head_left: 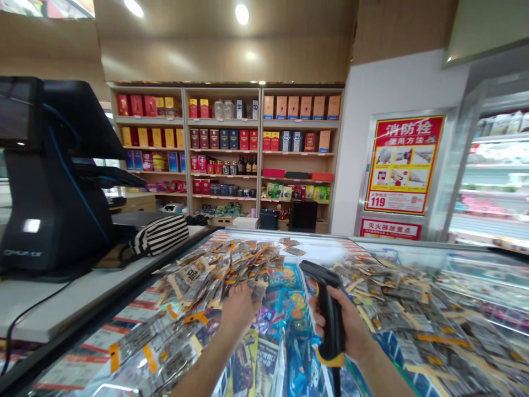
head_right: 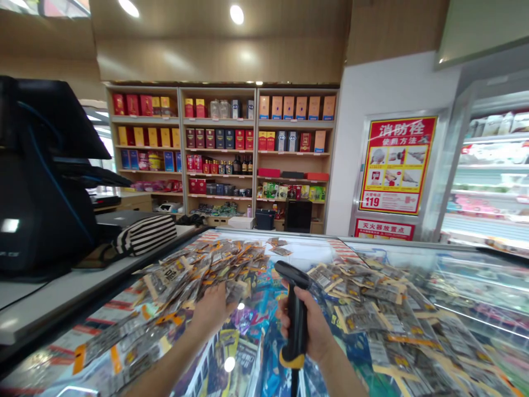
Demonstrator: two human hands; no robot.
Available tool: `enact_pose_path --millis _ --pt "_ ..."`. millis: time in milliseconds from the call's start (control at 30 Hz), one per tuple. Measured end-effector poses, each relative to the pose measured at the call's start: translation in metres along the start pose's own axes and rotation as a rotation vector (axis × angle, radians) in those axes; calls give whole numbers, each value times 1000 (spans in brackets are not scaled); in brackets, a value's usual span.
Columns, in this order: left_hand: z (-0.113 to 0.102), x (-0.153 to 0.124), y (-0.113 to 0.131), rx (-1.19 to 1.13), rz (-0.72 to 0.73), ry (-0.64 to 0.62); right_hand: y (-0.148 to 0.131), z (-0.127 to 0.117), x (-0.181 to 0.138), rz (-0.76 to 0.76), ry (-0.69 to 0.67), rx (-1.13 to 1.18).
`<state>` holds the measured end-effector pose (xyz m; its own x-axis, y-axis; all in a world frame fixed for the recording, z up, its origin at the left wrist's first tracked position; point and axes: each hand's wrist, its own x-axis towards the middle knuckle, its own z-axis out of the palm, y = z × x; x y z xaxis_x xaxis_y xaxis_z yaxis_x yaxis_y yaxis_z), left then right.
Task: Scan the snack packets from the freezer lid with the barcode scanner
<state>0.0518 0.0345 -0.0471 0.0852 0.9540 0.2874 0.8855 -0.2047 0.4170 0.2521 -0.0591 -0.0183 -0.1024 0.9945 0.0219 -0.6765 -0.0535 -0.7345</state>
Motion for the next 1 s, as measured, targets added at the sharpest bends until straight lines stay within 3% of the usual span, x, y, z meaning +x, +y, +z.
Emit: enact_pose_path --millis 200,400,567,767,1000 --pt "12 4 0 -304 -77 27 5 5 -5 44 -28 -32" --pt "16 16 -1 -767 -18 99 13 13 -9 135 -60 -87" --pt "18 16 -8 -1035 6 87 15 18 -12 157 -86 -73" --pt "23 18 -7 -1156 23 67 19 20 -17 120 -142 -15" --pt "22 15 3 -1144 21 59 11 17 -18 96 -129 -23"
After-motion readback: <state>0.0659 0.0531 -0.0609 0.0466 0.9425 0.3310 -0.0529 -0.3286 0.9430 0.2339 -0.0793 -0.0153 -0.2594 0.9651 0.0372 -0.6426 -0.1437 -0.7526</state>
